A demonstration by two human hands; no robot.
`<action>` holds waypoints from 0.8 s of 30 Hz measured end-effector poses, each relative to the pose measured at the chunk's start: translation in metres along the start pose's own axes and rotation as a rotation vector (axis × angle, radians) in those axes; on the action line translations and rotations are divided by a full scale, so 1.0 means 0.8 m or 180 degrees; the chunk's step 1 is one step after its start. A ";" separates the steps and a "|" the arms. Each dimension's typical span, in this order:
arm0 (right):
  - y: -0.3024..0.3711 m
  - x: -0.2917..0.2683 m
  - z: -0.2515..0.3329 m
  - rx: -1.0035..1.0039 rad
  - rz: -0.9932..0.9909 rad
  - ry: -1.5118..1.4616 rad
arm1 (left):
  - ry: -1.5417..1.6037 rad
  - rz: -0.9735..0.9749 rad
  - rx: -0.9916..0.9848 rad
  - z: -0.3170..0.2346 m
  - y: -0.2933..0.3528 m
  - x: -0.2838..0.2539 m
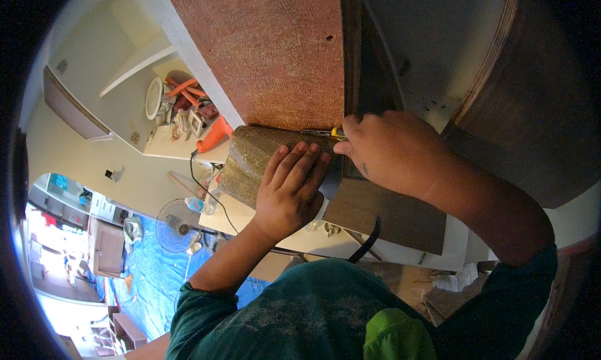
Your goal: The person uses a utility knife to trim the edge of a brown contact paper applied to a white cabinet shelf. They repeatedly reposition the paper and cut along the edge to fit it around the corner of the shelf.
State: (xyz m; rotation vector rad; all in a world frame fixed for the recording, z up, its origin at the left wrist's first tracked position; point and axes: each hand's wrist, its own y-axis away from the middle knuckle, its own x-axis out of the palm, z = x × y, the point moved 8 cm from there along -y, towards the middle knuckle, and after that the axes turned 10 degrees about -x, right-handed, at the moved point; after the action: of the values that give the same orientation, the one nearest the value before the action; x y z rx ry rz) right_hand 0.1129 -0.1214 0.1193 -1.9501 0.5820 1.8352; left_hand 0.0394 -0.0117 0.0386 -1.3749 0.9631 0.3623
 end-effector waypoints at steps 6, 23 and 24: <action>0.015 0.008 -0.013 0.0005 0.0170 -0.0073 | 0.0023 0.0013 0.0092 0.001 0.001 0.002; 0.028 -0.004 -0.008 -0.0036 -0.0326 -0.0095 | 0.0015 0.0152 0.0241 0.004 0.003 -0.004; 0.022 -0.001 -0.007 -0.0074 -0.0336 -0.0050 | 0.0017 0.0159 0.0260 0.004 0.002 -0.004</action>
State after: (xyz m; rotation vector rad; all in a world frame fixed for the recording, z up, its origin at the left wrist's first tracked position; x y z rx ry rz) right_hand 0.1081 -0.1392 0.1203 -1.9410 0.4462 1.7983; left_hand 0.0376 -0.0078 0.0398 -1.2801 1.0075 0.3533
